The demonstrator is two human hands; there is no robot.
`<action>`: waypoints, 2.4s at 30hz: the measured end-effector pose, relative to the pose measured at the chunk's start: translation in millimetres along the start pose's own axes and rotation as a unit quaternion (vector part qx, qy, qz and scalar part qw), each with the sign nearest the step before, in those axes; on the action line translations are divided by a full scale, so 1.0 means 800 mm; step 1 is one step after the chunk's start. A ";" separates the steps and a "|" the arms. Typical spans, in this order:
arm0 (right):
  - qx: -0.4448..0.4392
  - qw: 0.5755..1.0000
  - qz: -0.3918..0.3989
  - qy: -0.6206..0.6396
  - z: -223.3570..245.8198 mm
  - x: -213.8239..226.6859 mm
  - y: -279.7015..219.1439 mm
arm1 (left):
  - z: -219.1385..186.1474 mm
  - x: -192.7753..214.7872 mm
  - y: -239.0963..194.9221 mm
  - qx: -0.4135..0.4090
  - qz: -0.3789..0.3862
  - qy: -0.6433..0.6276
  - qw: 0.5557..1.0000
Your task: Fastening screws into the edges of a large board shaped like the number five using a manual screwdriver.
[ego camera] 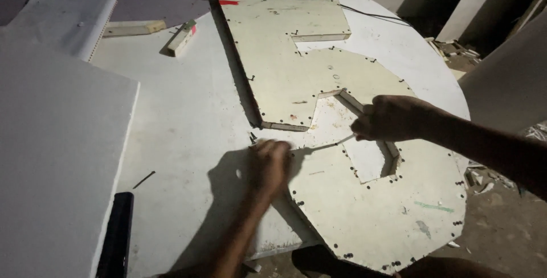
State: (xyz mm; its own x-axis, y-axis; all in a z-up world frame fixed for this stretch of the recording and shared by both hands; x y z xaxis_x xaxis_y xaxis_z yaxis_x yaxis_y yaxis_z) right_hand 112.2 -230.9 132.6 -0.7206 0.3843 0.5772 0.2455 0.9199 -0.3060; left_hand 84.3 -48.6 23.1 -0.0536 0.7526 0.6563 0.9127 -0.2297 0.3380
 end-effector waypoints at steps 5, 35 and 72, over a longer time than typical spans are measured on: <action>-0.285 0.902 0.187 0.265 -0.052 0.032 0.017 | -0.121 -0.031 0.065 -0.189 0.020 -0.174 0.966; -0.376 0.752 0.090 0.534 -0.066 0.034 -0.035 | -0.110 -0.064 0.133 -0.236 -0.035 -0.235 0.942; -0.633 0.430 -0.066 0.640 0.213 0.019 -0.337 | -0.102 -0.103 0.267 -0.057 0.415 0.277 0.865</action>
State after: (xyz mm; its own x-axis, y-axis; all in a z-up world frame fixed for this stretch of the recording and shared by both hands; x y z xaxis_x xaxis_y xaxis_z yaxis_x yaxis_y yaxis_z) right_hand -75.1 -486.7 94.9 -0.0345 -0.6955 0.7177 0.9976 -0.0666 -0.0166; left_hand 250.7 -209.7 96.4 0.3859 -0.1044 0.9166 0.6855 -0.6325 -0.3607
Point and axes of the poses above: each hand's wrist, its own y-axis towards the middle knuckle, its own x-axis out of the back of the hand, z = x × y, the point moved 8 cm from there along y, towards the middle knuckle, and after that the axes turned 9 degrees about -x, right-handed, at the moved point
